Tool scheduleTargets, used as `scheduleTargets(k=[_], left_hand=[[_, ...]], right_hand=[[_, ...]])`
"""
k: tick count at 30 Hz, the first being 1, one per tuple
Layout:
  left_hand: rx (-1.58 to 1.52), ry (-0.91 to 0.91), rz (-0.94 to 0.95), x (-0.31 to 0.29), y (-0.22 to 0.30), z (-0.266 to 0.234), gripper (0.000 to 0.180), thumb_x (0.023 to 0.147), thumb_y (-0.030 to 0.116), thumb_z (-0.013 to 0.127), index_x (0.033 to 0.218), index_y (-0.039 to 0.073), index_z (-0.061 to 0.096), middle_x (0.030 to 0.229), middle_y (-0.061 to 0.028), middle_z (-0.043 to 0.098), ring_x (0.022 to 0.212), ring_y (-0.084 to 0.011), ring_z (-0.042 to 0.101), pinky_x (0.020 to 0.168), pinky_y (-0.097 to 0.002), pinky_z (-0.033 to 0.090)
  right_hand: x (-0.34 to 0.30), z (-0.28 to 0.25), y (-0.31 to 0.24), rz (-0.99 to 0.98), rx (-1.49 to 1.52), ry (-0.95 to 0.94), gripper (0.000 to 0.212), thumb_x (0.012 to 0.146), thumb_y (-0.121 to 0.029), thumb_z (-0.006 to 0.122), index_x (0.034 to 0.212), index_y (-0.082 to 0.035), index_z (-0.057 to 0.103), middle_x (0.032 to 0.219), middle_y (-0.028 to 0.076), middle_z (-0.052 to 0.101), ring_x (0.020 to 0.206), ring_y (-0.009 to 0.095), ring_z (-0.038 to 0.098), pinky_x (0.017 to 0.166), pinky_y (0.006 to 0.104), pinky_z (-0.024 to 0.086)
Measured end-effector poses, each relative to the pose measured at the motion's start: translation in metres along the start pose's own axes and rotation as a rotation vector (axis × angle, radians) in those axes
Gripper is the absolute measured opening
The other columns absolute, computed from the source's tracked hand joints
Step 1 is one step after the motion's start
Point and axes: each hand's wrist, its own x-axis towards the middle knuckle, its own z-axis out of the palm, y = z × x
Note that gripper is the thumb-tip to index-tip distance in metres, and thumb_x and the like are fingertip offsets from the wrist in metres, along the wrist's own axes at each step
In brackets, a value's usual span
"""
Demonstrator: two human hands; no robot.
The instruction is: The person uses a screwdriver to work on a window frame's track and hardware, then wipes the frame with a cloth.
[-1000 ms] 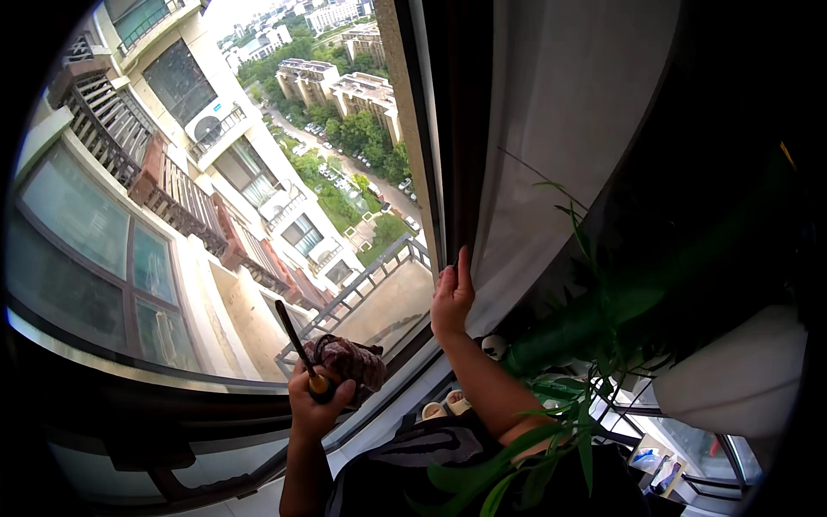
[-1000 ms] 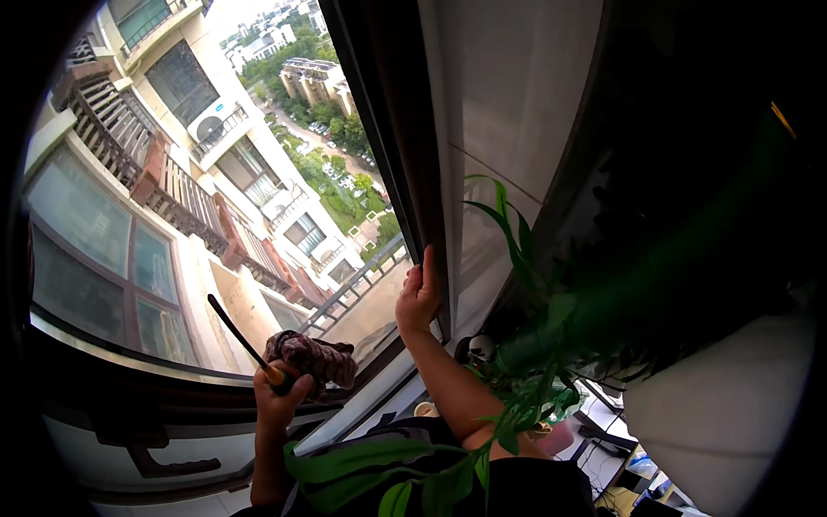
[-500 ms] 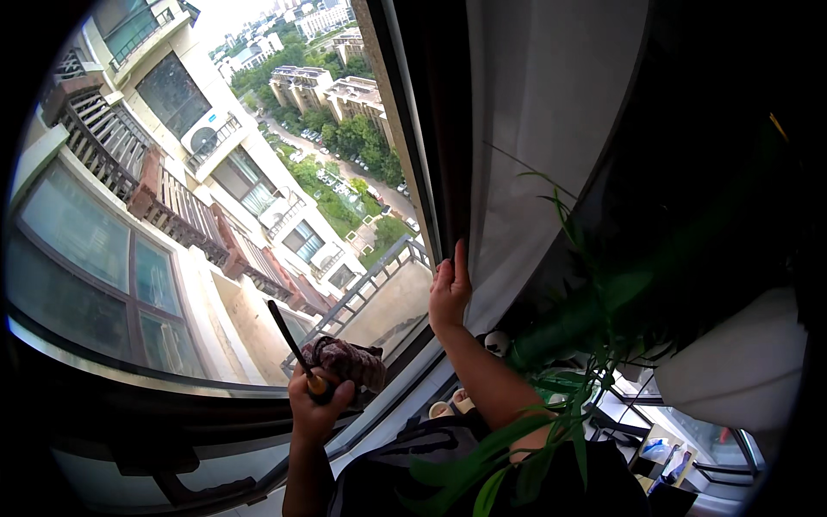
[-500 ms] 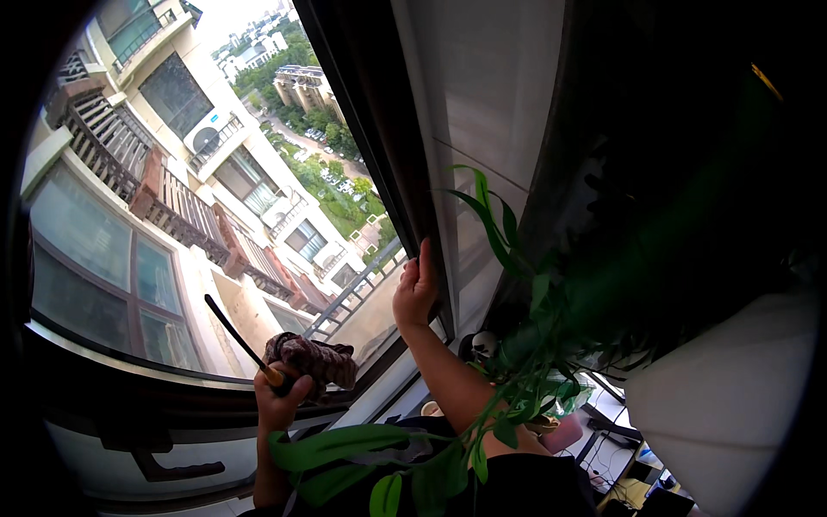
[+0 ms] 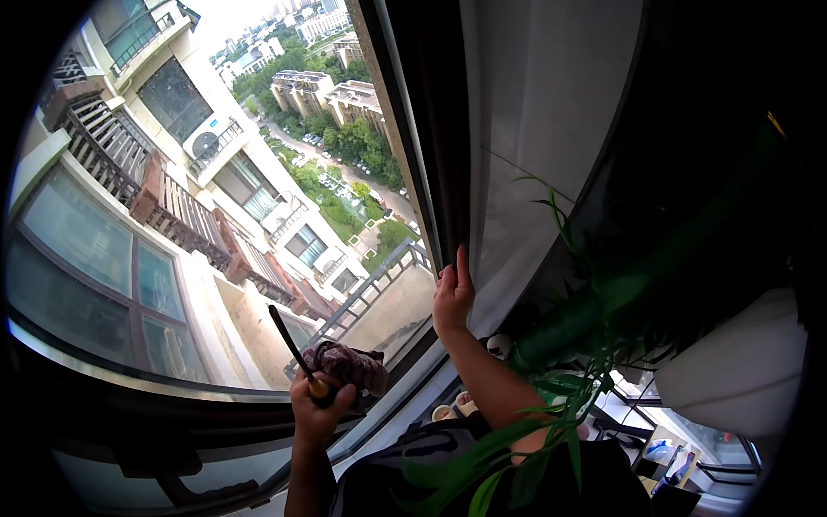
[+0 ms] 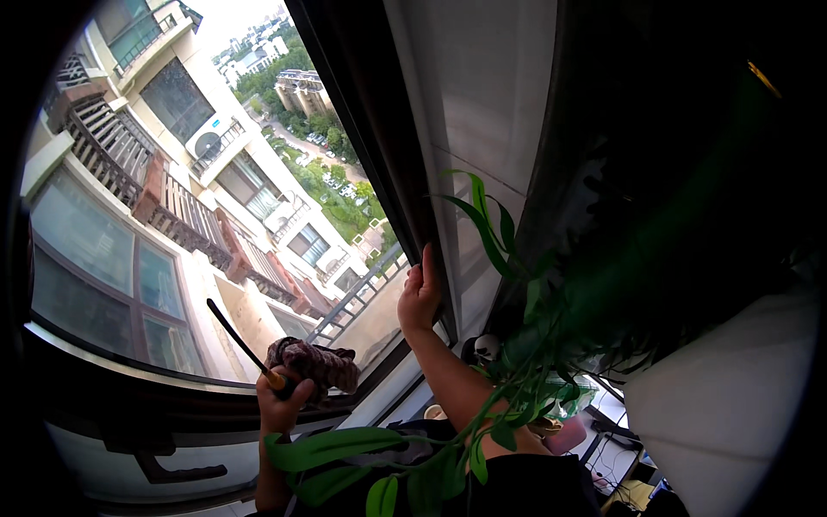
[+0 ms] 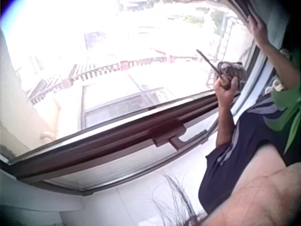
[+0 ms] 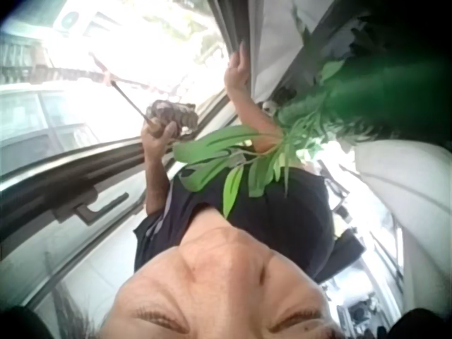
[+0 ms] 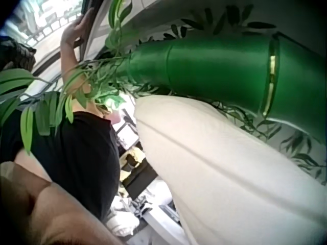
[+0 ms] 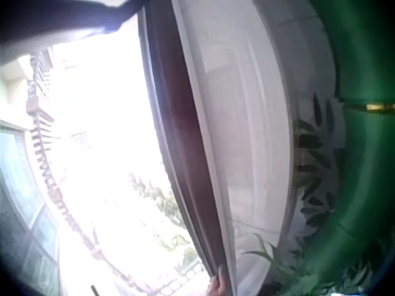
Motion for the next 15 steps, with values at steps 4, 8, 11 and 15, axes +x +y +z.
scheduleTargets(k=[4, 8, 11, 15], left_hand=[[0.006, 0.001, -0.034, 0.0, -0.002, -0.001, 0.019, 0.063, 0.012, 0.073, 0.065, 0.002, 0.056, 0.087, -0.0117, 0.053, 0.084, -0.0223, 0.054, 0.076, -0.0335, 0.042], [0.01, 0.011, -0.011, 0.0, 0.0, 0.001, 0.019, 0.063, 0.011, 0.073, 0.065, 0.002, 0.056, 0.087, -0.0111, 0.053, 0.084, -0.0217, 0.054, 0.076, -0.033, 0.042], [-0.026, 0.002, -0.049, 0.0, -0.001, 0.0, 0.019, 0.063, 0.011, 0.073, 0.065, 0.003, 0.056, 0.087, -0.0105, 0.054, 0.082, -0.0212, 0.054, 0.076, -0.0326, 0.042], [-0.025, 0.012, -0.04, 0.0, -0.001, 0.001, 0.018, 0.064, 0.011, 0.073, 0.065, 0.003, 0.056, 0.086, -0.0095, 0.054, 0.082, -0.0206, 0.054, 0.074, -0.0321, 0.042]], right_hand=[[-0.006, 0.007, -0.016, -0.014, 0.053, -0.015, 0.042, 0.09, -0.006, 0.042, 0.132, -0.01, 0.04, 0.069, -0.001, 0.046, 0.054, 0.005, 0.034, 0.049, 0.0195, 0.034], [-0.005, 0.007, -0.011, -0.03, 0.034, -0.004, 0.042, 0.09, -0.005, 0.042, 0.132, -0.011, 0.041, 0.069, -0.002, 0.047, 0.053, 0.005, 0.034, 0.048, 0.0194, 0.034], [-0.006, 0.009, -0.004, 0.008, 0.089, 0.041, 0.043, 0.09, -0.004, 0.042, 0.132, -0.011, 0.042, 0.069, -0.002, 0.046, 0.053, 0.005, 0.034, 0.048, 0.0191, 0.034], [-0.007, 0.009, 0.0, 0.033, 0.085, 0.014, 0.044, 0.091, -0.005, 0.042, 0.133, -0.015, 0.039, 0.069, -0.004, 0.043, 0.052, 0.003, 0.031, 0.045, 0.0182, 0.032]])
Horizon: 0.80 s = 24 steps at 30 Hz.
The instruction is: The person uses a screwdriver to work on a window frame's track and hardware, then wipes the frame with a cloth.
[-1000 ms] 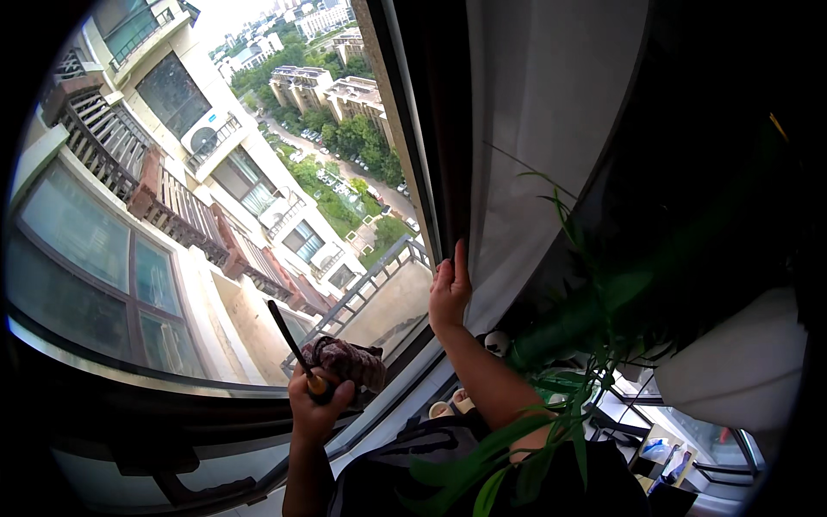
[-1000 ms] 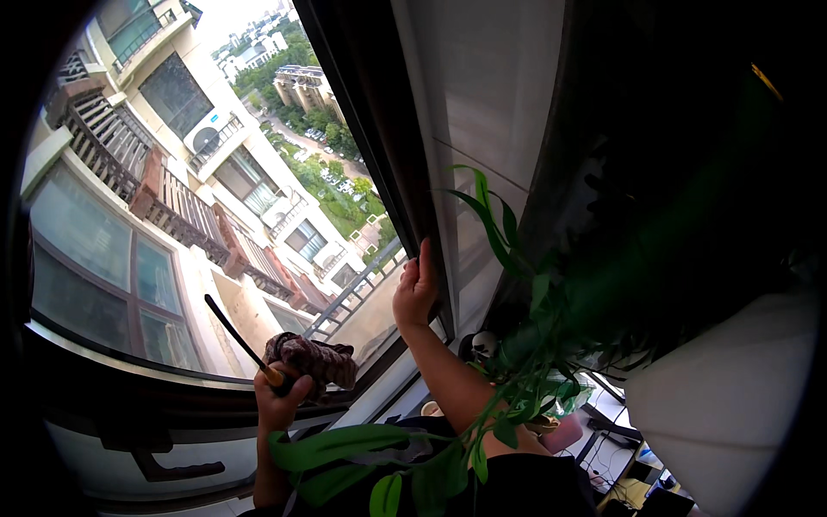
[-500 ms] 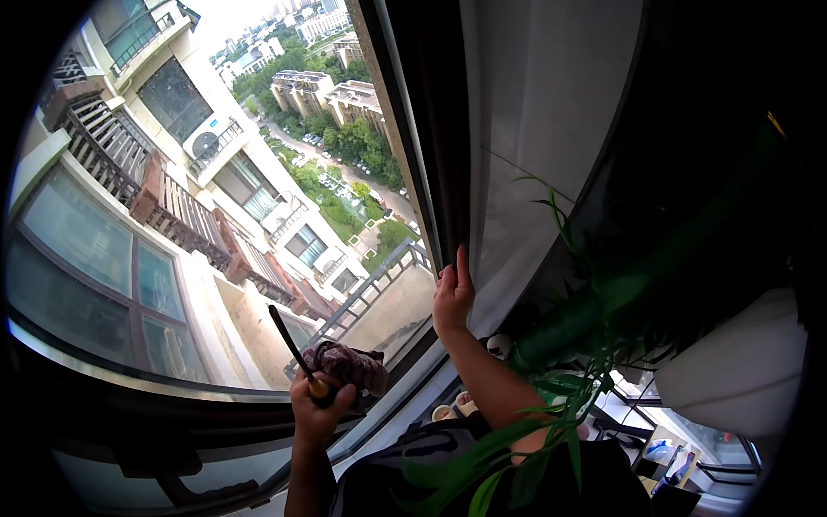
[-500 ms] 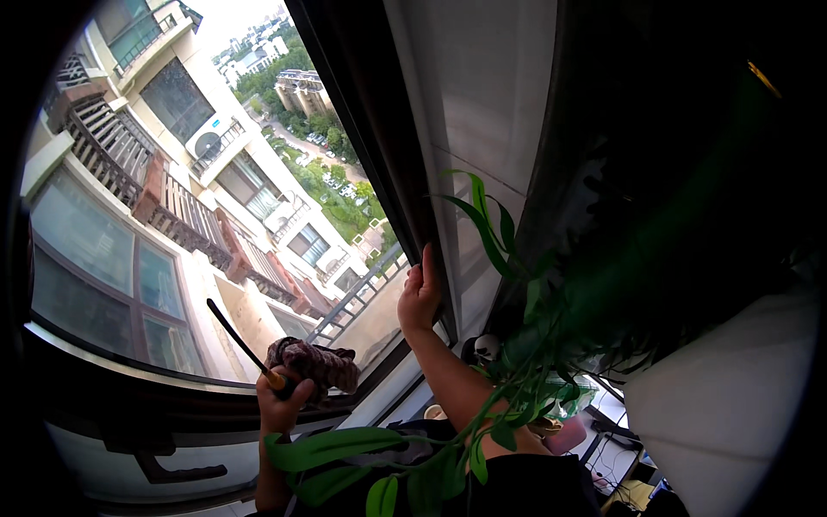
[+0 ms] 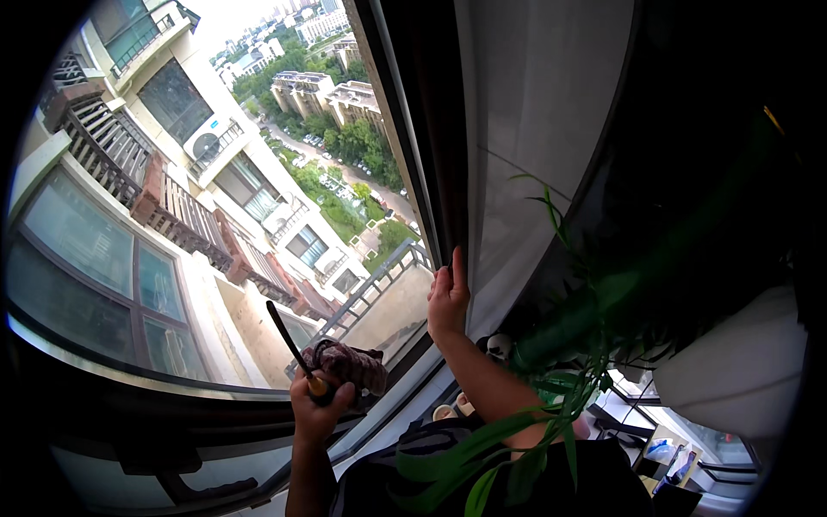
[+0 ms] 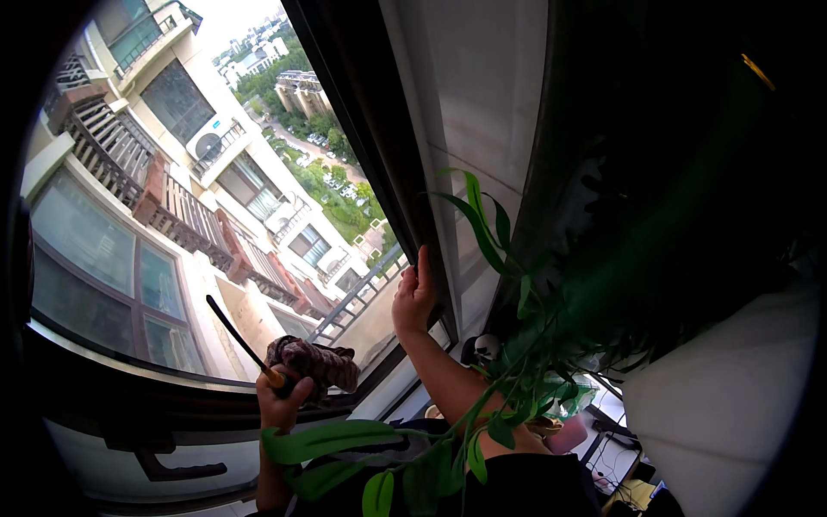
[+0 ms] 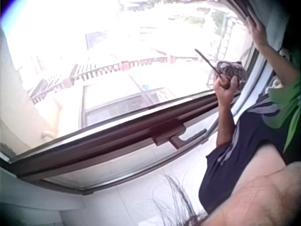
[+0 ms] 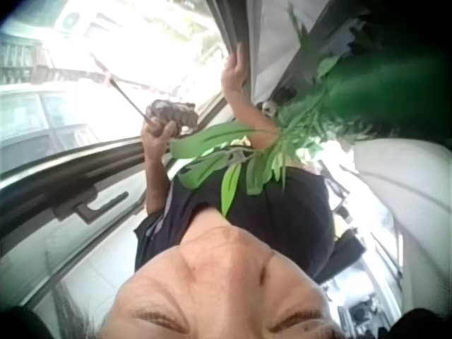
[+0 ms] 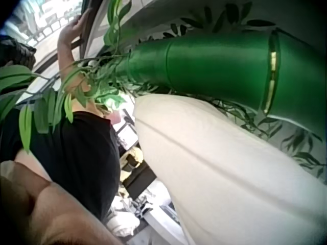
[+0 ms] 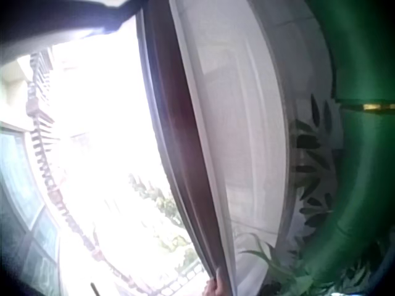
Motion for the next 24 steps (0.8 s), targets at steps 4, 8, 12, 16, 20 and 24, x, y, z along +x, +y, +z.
scheduleTargets(k=[4, 8, 12, 16, 20, 24], left_hand=[[0.018, -0.001, -0.004, -0.001, -0.002, -0.001, 0.019, 0.063, 0.011, 0.073, 0.065, 0.003, 0.056, 0.085, -0.009, 0.054, 0.082, -0.0206, 0.054, 0.074, -0.0321, 0.042], [0.016, 0.008, 0.004, -0.001, -0.002, 0.0, 0.019, 0.063, 0.012, 0.073, 0.065, 0.003, 0.056, 0.085, -0.0093, 0.054, 0.081, -0.0209, 0.054, 0.074, -0.0323, 0.042], [0.015, 0.008, 0.001, -0.001, -0.003, -0.001, 0.02, 0.063, 0.013, 0.073, 0.065, 0.003, 0.056, 0.086, -0.0099, 0.053, 0.081, -0.0211, 0.054, 0.075, -0.0328, 0.042], [0.008, 0.002, 0.001, 0.0, -0.005, -0.001, 0.021, 0.064, 0.014, 0.074, 0.065, 0.003, 0.056, 0.086, -0.0103, 0.053, 0.083, -0.0212, 0.054, 0.076, -0.0333, 0.042], [0.024, 0.007, 0.026, 0.0, -0.004, 0.0, 0.021, 0.064, 0.015, 0.074, 0.065, 0.003, 0.056, 0.086, -0.0105, 0.053, 0.083, -0.0214, 0.054, 0.076, -0.0335, 0.042], [0.015, 0.0, 0.01, 0.0, -0.005, -0.001, 0.021, 0.064, 0.015, 0.074, 0.064, 0.003, 0.056, 0.086, -0.0104, 0.053, 0.083, -0.0214, 0.054, 0.076, -0.0341, 0.042]], right_hand=[[-0.002, 0.003, -0.003, 0.015, 0.08, -0.013, 0.045, 0.092, -0.007, 0.042, 0.135, -0.019, 0.035, 0.072, -0.004, 0.042, 0.051, 0.001, 0.029, 0.042, 0.017, 0.029], [-0.007, 0.003, -0.009, 0.163, 0.113, 0.017, 0.046, 0.092, -0.007, 0.041, 0.136, -0.02, 0.034, 0.074, -0.004, 0.043, 0.05, 0.001, 0.029, 0.042, 0.0168, 0.028], [-0.007, 0.007, -0.015, 0.104, 0.169, -0.017, 0.046, 0.092, -0.007, 0.042, 0.136, -0.02, 0.034, 0.076, -0.003, 0.044, 0.05, 0.001, 0.029, 0.042, 0.0167, 0.028], [-0.006, 0.005, -0.013, 0.104, 0.176, -0.031, 0.046, 0.092, -0.007, 0.042, 0.136, -0.02, 0.034, 0.076, -0.003, 0.043, 0.051, 0.001, 0.03, 0.042, 0.0166, 0.028], [-0.007, 0.007, -0.024, 0.188, 0.189, 0.007, 0.046, 0.092, -0.007, 0.042, 0.135, -0.02, 0.035, 0.076, -0.003, 0.043, 0.051, 0.001, 0.03, 0.043, 0.0165, 0.029], [-0.01, 0.011, -0.025, 0.156, 0.223, -0.011, 0.046, 0.092, -0.007, 0.043, 0.135, -0.021, 0.036, 0.075, -0.003, 0.042, 0.051, 0.001, 0.031, 0.043, 0.0163, 0.029]])
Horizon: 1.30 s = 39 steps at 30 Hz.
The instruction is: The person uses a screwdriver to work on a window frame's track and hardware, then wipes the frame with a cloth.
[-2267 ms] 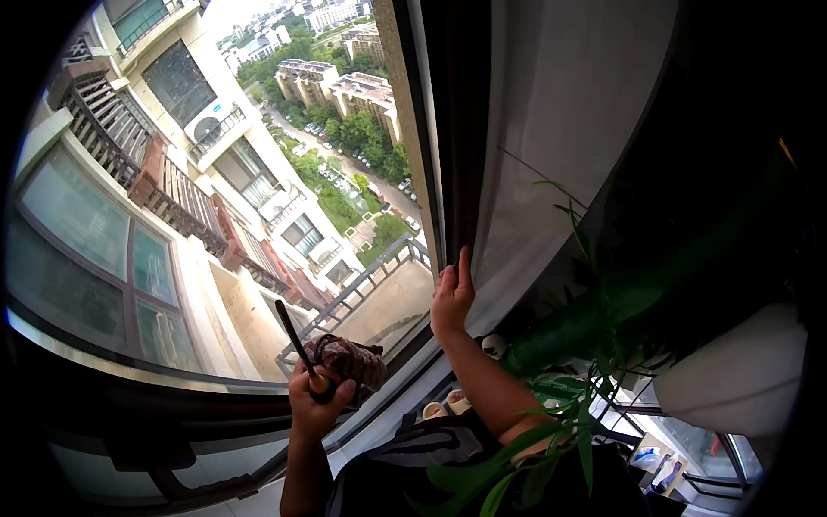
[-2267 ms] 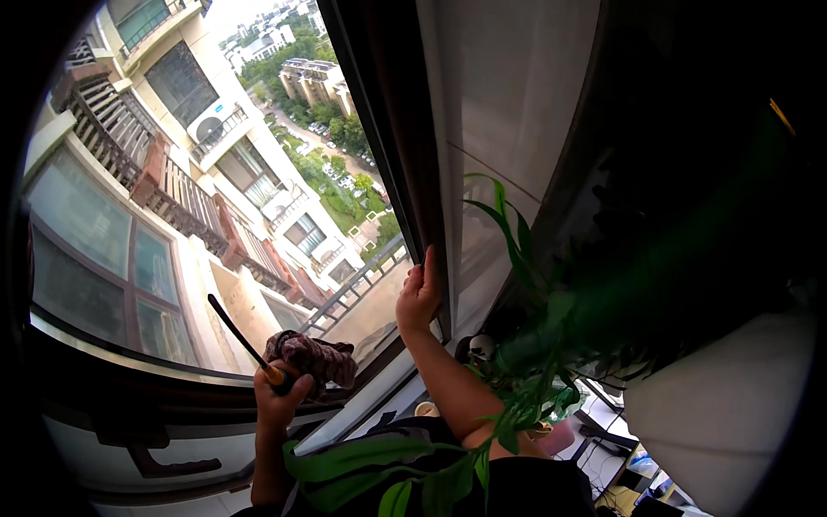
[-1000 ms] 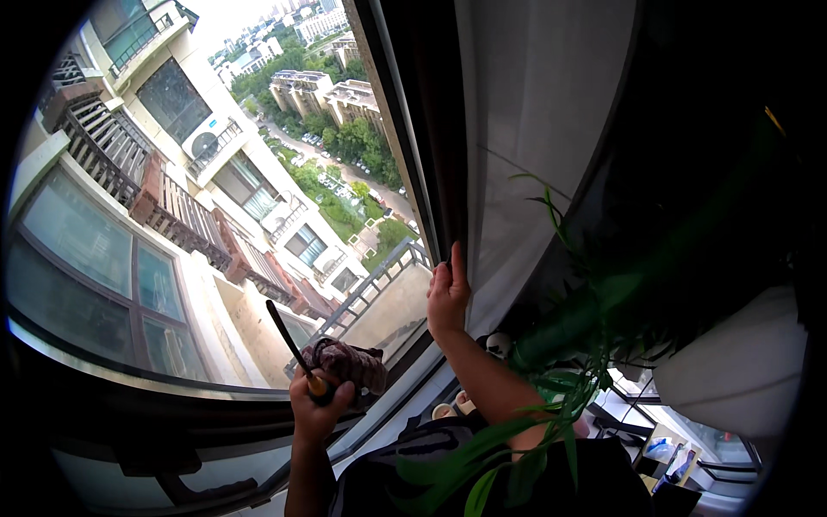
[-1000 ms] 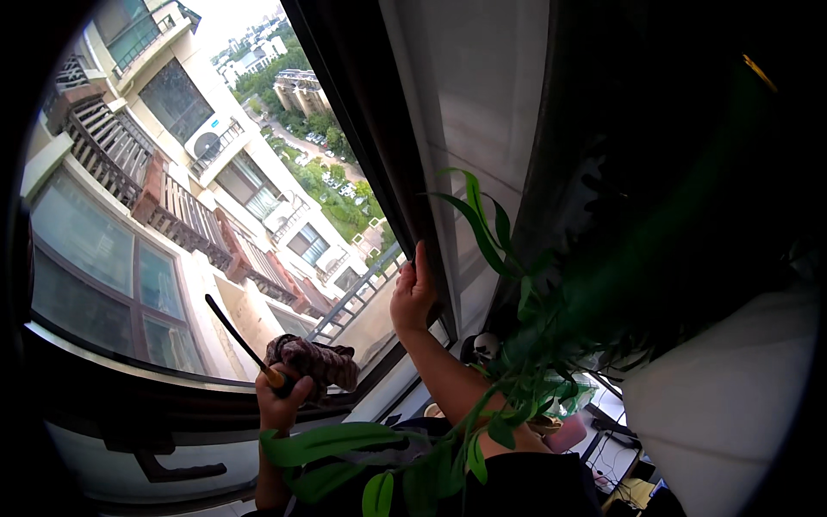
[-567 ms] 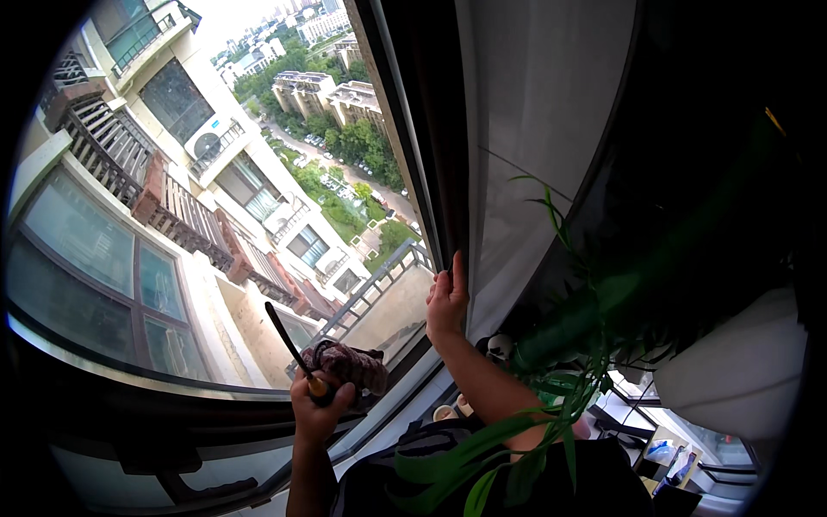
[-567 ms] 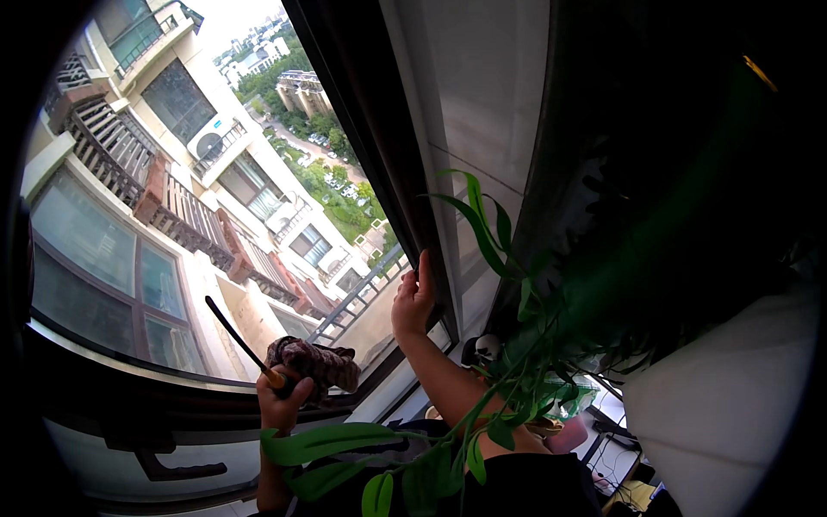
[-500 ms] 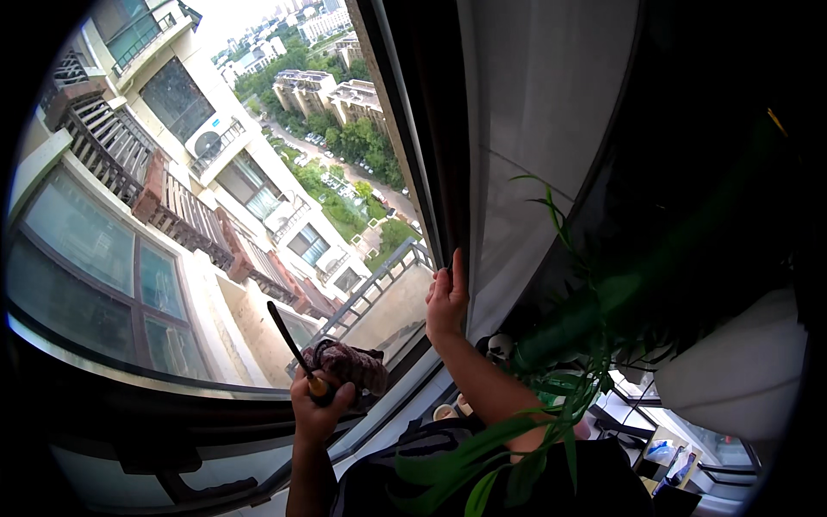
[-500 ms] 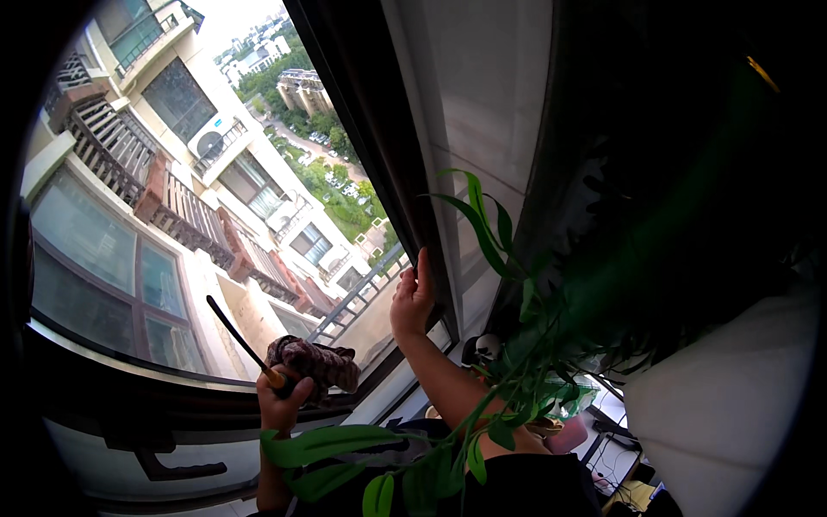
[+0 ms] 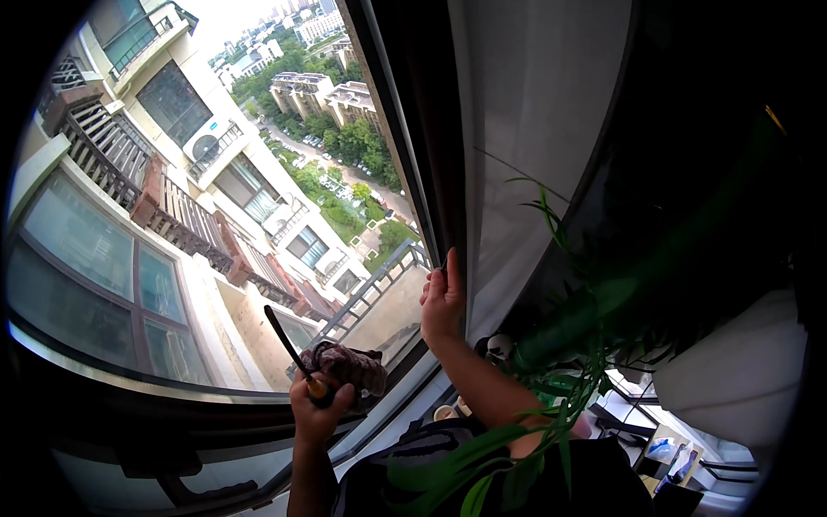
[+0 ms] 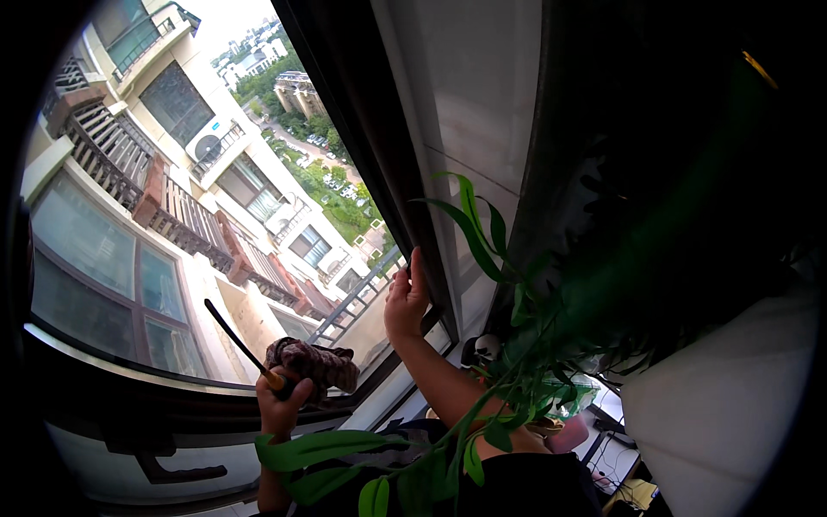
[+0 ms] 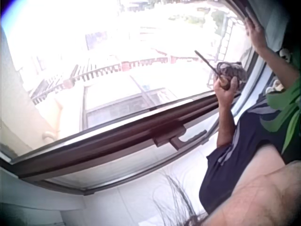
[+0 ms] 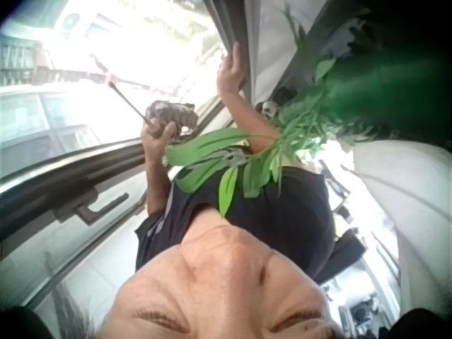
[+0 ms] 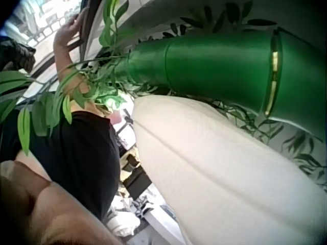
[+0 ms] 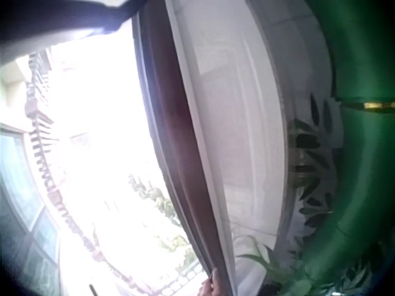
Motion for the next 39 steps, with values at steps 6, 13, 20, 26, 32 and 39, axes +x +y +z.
scheduleTargets(k=[6, 13, 20, 26, 32, 39], left_hand=[[-0.018, 0.01, 0.0, 0.0, -0.001, 0.002, 0.021, 0.064, 0.015, 0.074, 0.064, 0.004, 0.057, 0.085, -0.01, 0.053, 0.082, -0.021, 0.054, 0.076, -0.0342, 0.042], [0.033, 0.025, -0.001, -0.001, 0.008, 0.004, 0.02, 0.063, 0.015, 0.073, 0.063, 0.004, 0.057, 0.084, -0.0095, 0.053, 0.081, -0.0209, 0.053, 0.076, -0.0339, 0.041], [0.009, 0.038, 0.006, -0.001, 0.002, 0.004, 0.02, 0.063, 0.015, 0.074, 0.063, 0.004, 0.057, 0.084, -0.0096, 0.053, 0.082, -0.021, 0.053, 0.077, -0.034, 0.041], [0.002, 0.025, -0.003, -0.001, 0.001, 0.002, 0.021, 0.063, 0.015, 0.074, 0.064, 0.003, 0.056, 0.085, -0.0101, 0.053, 0.082, -0.0212, 0.054, 0.076, -0.0338, 0.041], [0.023, 0.029, -0.012, -0.001, 0.005, 0.003, 0.02, 0.064, 0.013, 0.073, 0.065, 0.003, 0.056, 0.087, -0.0113, 0.053, 0.084, -0.0224, 0.054, 0.077, -0.0342, 0.042], [0.015, 0.013, -0.001, -0.001, 0.005, 0.002, 0.02, 0.064, 0.015, 0.074, 0.065, 0.003, 0.057, 0.088, -0.011, 0.053, 0.084, -0.0223, 0.054, 0.078, -0.0347, 0.041]], right_hand=[[0.001, 0.001, 0.002, -0.039, 0.007, -0.008, 0.046, 0.091, -0.006, 0.043, 0.134, -0.021, 0.037, 0.075, -0.003, 0.043, 0.051, 0.001, 0.03, 0.043, 0.016, 0.029], [0.001, -0.001, 0.002, 0.068, 0.055, 0.038, 0.046, 0.091, -0.007, 0.044, 0.135, -0.021, 0.037, 0.075, -0.003, 0.043, 0.051, 0.001, 0.03, 0.042, 0.0157, 0.029], [0.003, -0.003, 0.007, -0.048, -0.025, 0.004, 0.046, 0.091, -0.007, 0.044, 0.134, -0.021, 0.037, 0.075, -0.003, 0.044, 0.05, 0.001, 0.03, 0.042, 0.016, 0.028], [0.004, -0.002, 0.006, 0.008, 0.014, 0.025, 0.046, 0.091, -0.007, 0.044, 0.134, -0.021, 0.037, 0.076, -0.002, 0.044, 0.051, 0.001, 0.03, 0.042, 0.0157, 0.028], [0.012, -0.008, 0.01, 0.041, 0.005, 0.056, 0.045, 0.092, -0.006, 0.043, 0.134, -0.021, 0.038, 0.075, -0.003, 0.045, 0.052, 0.001, 0.03, 0.042, 0.0152, 0.028], [0.009, -0.002, -0.006, 0.006, -0.061, 0.041, 0.046, 0.091, -0.005, 0.043, 0.134, -0.02, 0.038, 0.074, -0.003, 0.044, 0.052, 0.001, 0.03, 0.042, 0.0161, 0.029]])
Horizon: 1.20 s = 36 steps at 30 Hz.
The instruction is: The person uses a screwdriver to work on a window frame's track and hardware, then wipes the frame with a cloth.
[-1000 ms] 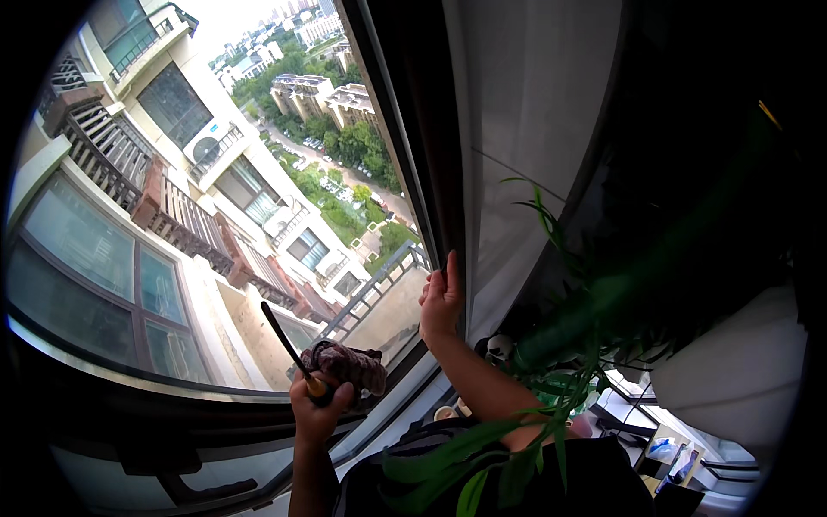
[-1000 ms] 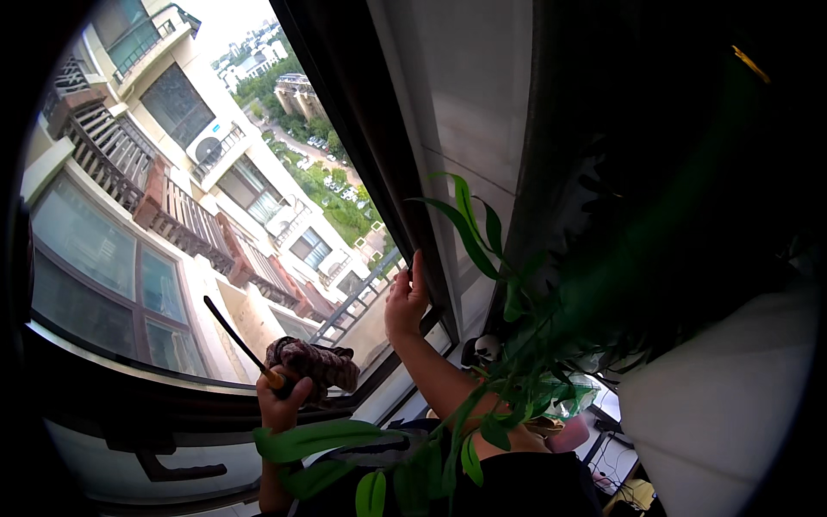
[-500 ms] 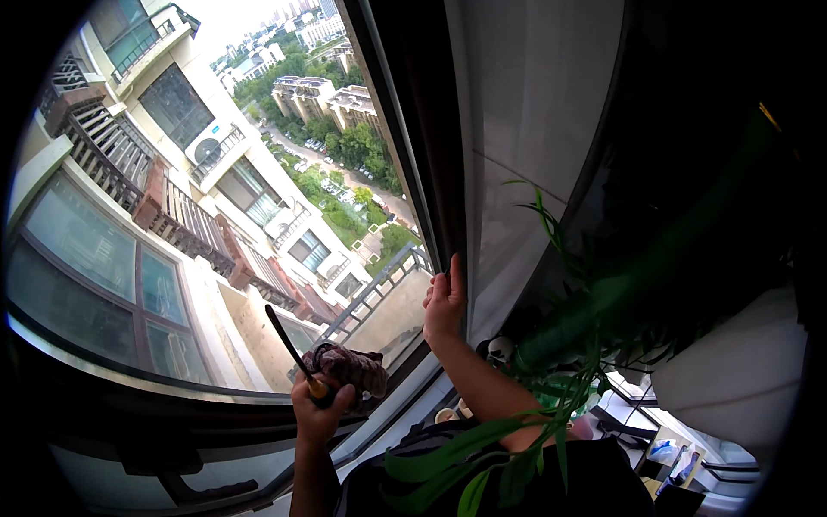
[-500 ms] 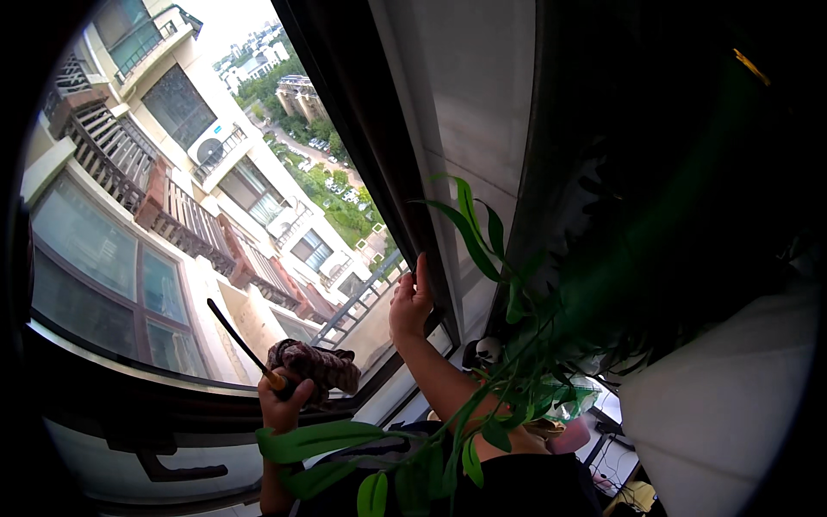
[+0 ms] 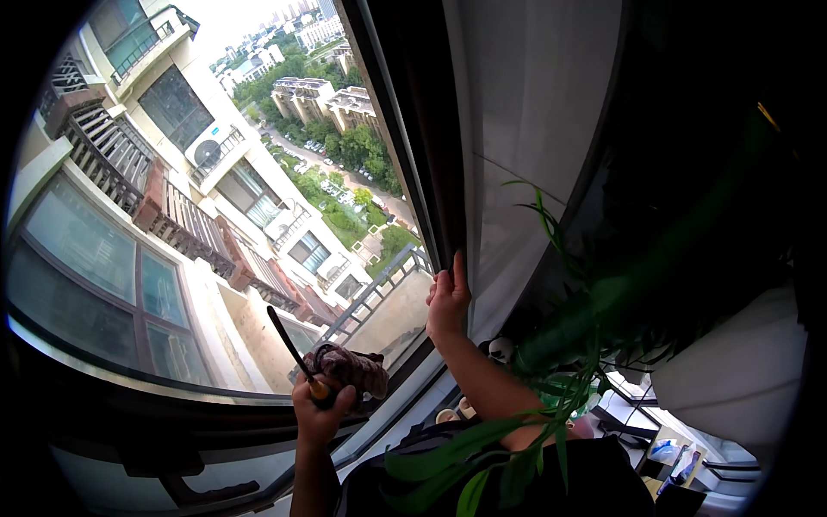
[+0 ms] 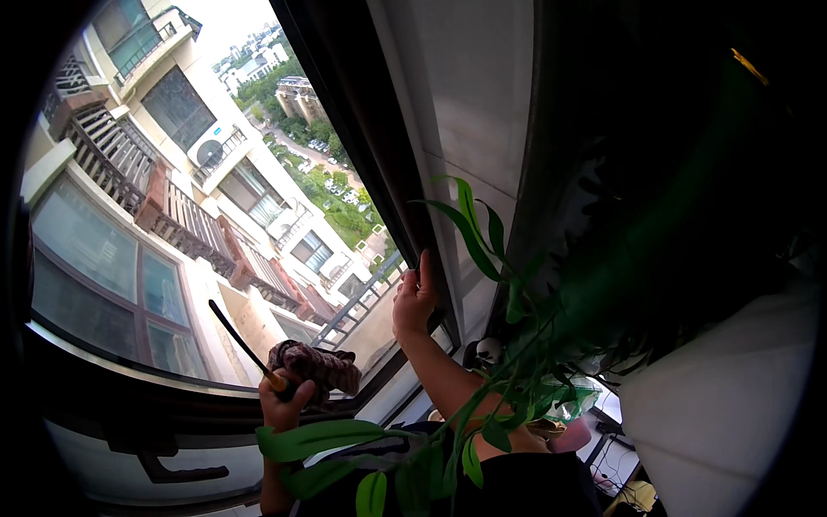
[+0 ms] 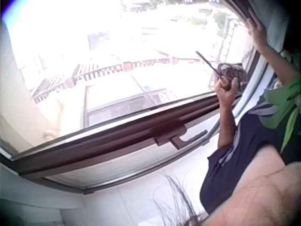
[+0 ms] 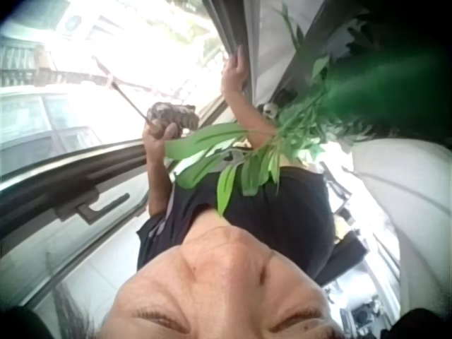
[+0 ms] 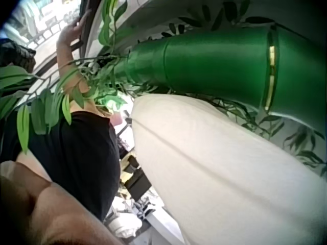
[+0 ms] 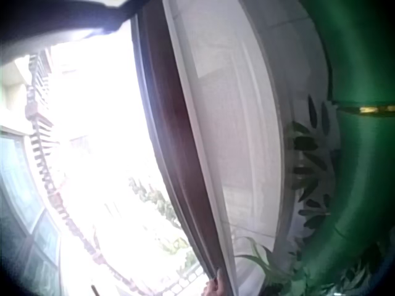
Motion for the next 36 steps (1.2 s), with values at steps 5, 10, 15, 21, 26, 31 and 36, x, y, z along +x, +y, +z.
scheduleTargets(k=[5, 10, 15, 21, 26, 31, 36], left_hand=[[0.005, 0.003, 0.015, 0.002, -0.001, 0.001, 0.021, 0.064, 0.017, 0.074, 0.064, 0.004, 0.057, 0.086, -0.0108, 0.053, 0.084, -0.0225, 0.053, 0.078, -0.0351, 0.041], [-0.008, 0.004, 0.026, 0.001, -0.003, 0.0, 0.021, 0.063, 0.016, 0.074, 0.064, 0.004, 0.057, 0.087, -0.0111, 0.053, 0.085, -0.0227, 0.053, 0.078, -0.0351, 0.041], [0.017, 0.003, 0.027, 0.002, -0.002, 0.001, 0.021, 0.063, 0.015, 0.074, 0.064, 0.004, 0.056, 0.088, -0.0117, 0.054, 0.085, -0.023, 0.054, 0.079, -0.0354, 0.041], [0.0, 0.003, 0.016, 0.003, -0.003, 0.001, 0.02, 0.063, 0.014, 0.073, 0.064, 0.003, 0.056, 0.088, -0.012, 0.054, 0.085, -0.023, 0.054, 0.078, -0.0346, 0.041], [-0.009, 0.006, 0.005, 0.0, 0.004, 0.003, 0.02, 0.064, 0.013, 0.073, 0.065, 0.004, 0.056, 0.088, -0.012, 0.054, 0.085, -0.0222, 0.054, 0.077, -0.0346, 0.042], [-0.429, -0.242, 0.036, -0.001, 0.017, 0.022, 0.019, 0.067, 0.013, 0.072, 0.068, 0.004, 0.055, 0.102, -0.0117, 0.047, 0.09, -0.0178, 0.049, 0.077, -0.0275, 0.039], [-0.562, -0.347, 0.129, 0.0, 0.02, 0.035, 0.018, 0.068, 0.012, 0.072, 0.067, 0.005, 0.056, 0.116, -0.015, 0.042, 0.104, -0.0241, 0.048, 0.084, -0.0321, 0.039]], right_hand=[[-0.003, 0.006, -0.004, -0.014, 0.106, -0.044, 0.048, 0.09, -0.007, 0.042, 0.136, -0.021, 0.035, 0.074, -0.004, 0.046, 0.051, 0.001, 0.031, 0.042, 0.0165, 0.029], [-0.003, 0.001, -0.007, 0.164, 0.141, 0.042, 0.047, 0.091, -0.004, 0.043, 0.135, -0.02, 0.036, 0.073, -0.003, 0.043, 0.052, 0.002, 0.03, 0.042, 0.0163, 0.029], [0.0, 0.008, -0.012, 0.028, 0.16, -0.036, 0.046, 0.091, -0.005, 0.044, 0.134, -0.018, 0.037, 0.073, -0.003, 0.044, 0.052, 0.002, 0.03, 0.042, 0.0166, 0.029], [-0.003, -0.007, -0.008, 0.231, 0.152, 0.032, 0.046, 0.091, -0.006, 0.044, 0.135, -0.017, 0.035, 0.075, -0.002, 0.044, 0.052, 0.002, 0.031, 0.042, 0.0163, 0.029], [-0.06, -0.006, -0.035, -0.184, -0.125, -0.454, 0.051, 0.079, -0.018, 0.068, 0.121, -0.001, 0.044, 0.078, -0.004, 0.051, 0.058, 0.001, 0.04, 0.054, 0.017, 0.036], [-0.085, -0.011, -0.053, -0.41, -0.37, -0.875, 0.07, 0.061, -0.026, 0.078, 0.12, -0.004, 0.047, 0.11, 0.016, 0.05, 0.108, 0.032, 0.048, 0.091, 0.0376, 0.04], [-0.074, -0.018, -0.064, -0.32, -0.385, -0.774, 0.036, 0.066, -0.009, 0.071, 0.097, -0.005, 0.052, 0.094, 0.01, 0.052, 0.084, 0.019, 0.054, 0.073, 0.0283, 0.045]])
